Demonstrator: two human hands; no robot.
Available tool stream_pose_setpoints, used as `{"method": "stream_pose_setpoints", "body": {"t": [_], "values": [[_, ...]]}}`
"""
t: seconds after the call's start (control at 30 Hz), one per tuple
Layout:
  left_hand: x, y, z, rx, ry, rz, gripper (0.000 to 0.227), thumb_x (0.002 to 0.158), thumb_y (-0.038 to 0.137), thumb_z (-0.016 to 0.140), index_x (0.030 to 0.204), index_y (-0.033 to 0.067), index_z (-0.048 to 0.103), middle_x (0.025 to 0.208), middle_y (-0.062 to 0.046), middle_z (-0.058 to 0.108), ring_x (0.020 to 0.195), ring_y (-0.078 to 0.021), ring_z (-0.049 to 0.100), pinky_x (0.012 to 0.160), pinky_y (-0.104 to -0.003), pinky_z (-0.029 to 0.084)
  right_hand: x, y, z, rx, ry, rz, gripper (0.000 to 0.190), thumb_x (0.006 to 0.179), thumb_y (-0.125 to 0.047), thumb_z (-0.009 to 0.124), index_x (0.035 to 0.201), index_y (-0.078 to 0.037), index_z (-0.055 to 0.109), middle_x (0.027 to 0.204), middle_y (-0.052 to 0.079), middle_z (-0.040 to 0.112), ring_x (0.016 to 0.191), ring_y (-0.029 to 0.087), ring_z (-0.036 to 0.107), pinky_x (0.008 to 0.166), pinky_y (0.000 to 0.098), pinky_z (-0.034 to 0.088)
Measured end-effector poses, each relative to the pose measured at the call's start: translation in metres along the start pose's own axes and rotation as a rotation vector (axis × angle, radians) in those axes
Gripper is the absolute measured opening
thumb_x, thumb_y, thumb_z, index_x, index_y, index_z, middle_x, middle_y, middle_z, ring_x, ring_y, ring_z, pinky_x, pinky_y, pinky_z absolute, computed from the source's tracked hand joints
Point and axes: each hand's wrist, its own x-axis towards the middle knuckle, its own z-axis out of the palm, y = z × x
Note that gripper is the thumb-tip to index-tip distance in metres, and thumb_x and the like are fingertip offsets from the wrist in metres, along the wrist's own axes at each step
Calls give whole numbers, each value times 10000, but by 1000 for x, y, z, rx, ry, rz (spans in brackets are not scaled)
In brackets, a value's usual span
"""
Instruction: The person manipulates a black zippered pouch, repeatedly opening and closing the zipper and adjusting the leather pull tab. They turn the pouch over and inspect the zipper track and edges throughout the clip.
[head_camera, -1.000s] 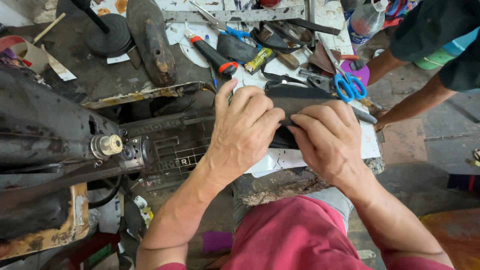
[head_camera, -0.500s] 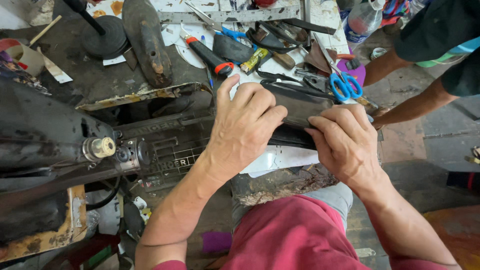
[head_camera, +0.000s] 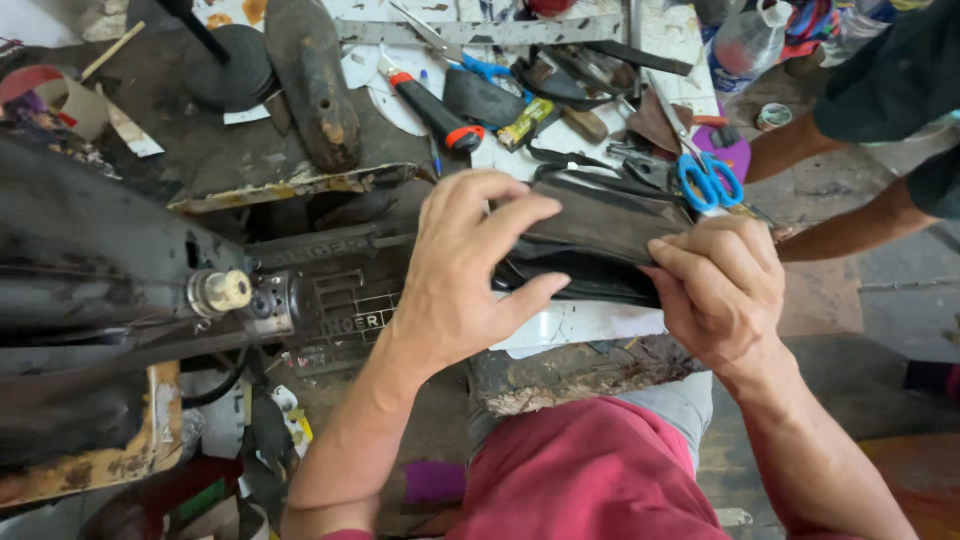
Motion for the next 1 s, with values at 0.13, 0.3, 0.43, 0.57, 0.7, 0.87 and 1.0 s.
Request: {"method": "stream_pose_setpoints", "body": {"t": [0.13,0.3,0.43,0.57,0.7,0.87,1.0], "values": [[-23,-12,5,-101,94,-22,423,923,310,729,1200,13,609,1163,-196,536,1101,-351,565,999,-467,468,2,-5,-1,6,-35,26,94,996,-43,729,1019,48,719,949,164,647,871,346,608,857,471,520],[-35,-20,20,-266,166,-119,436,895,191,786,1219,11,556,1181,-169,587,1124,-319,595,1033,-420,505,22,-27,0,-58,-137,137,169,1005,67,702,1172,78,675,1085,216,646,953,393,612,908,494,501],[-30,-20,17,-247,222,-68,392,887,153,816,1164,-1,585,1195,-205,579,1133,-343,616,1030,-425,530,45,-42,15,-4,-131,136,170,986,77,697,1152,83,664,1134,226,665,1007,386,656,907,485,489],[-29,-20,8,-219,180,-58,393,915,176,785,1196,-1,574,1207,-214,583,1142,-361,613,1062,-442,505,57,-47,31,20,-121,84,171,998,-14,762,1130,58,679,1105,204,658,937,360,634,873,451,514],[-20,-23,-15,-162,117,10,331,953,269,718,1101,-9,620,1054,-160,619,978,-321,589,924,-422,486,63,-41,43,4,-104,53,103,1008,-11,763,1065,53,705,1033,184,667,870,351,606,823,438,498],[-21,-30,-18,-108,108,75,315,939,238,756,1070,-28,649,986,-159,610,910,-332,573,863,-433,494,63,-39,47,18,-110,51,110,1007,-14,765,1069,59,710,1023,194,678,870,347,616,821,430,497],[-21,-28,-14,-81,115,38,278,902,206,762,1038,-7,646,986,-152,589,897,-329,578,857,-431,493,61,-39,47,30,-121,67,116,1004,-25,771,1068,52,712,1019,194,676,866,341,617,822,424,497]]}}
